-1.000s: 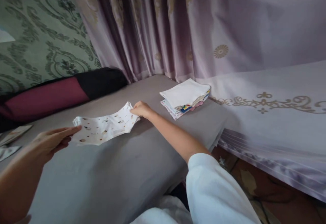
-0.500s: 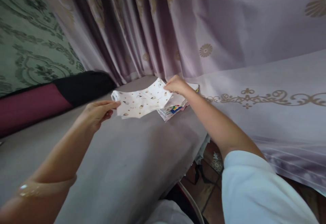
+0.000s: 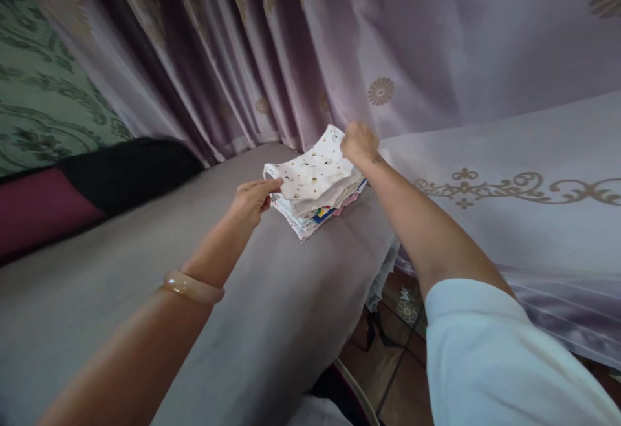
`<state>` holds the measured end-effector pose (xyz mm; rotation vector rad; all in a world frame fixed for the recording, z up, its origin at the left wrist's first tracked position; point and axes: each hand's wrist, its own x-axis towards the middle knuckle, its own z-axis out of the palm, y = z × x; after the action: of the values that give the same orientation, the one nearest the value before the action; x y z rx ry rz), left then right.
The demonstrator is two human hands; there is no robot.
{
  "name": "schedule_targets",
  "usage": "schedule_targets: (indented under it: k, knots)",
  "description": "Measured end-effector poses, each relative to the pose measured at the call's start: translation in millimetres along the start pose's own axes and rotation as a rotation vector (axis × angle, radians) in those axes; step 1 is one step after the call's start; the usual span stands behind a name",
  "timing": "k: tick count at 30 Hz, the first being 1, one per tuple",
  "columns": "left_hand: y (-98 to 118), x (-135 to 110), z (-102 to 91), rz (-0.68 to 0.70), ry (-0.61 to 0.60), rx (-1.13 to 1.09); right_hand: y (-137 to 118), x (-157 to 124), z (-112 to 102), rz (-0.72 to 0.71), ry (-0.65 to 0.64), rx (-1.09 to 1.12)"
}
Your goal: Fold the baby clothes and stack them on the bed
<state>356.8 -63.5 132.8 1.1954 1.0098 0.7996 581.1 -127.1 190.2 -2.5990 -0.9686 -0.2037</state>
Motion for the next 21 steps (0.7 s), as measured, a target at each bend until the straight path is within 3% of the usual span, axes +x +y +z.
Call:
schedule_targets:
  k: [3, 8, 21]
  knots:
    - [-9, 7, 15.3, -0.053, 0.000, 0.022, 5, 8, 8, -0.021, 0.086, -0.090]
    - [-24, 12, 30.7, -0.120, -0.006, 0.049, 17, 23, 29, -0.032, 0.081, -0.110]
    - [-48, 21, 31.5, -0.110, 0.010, 0.117, 25, 27, 63, -0.043, 0.042, -0.175]
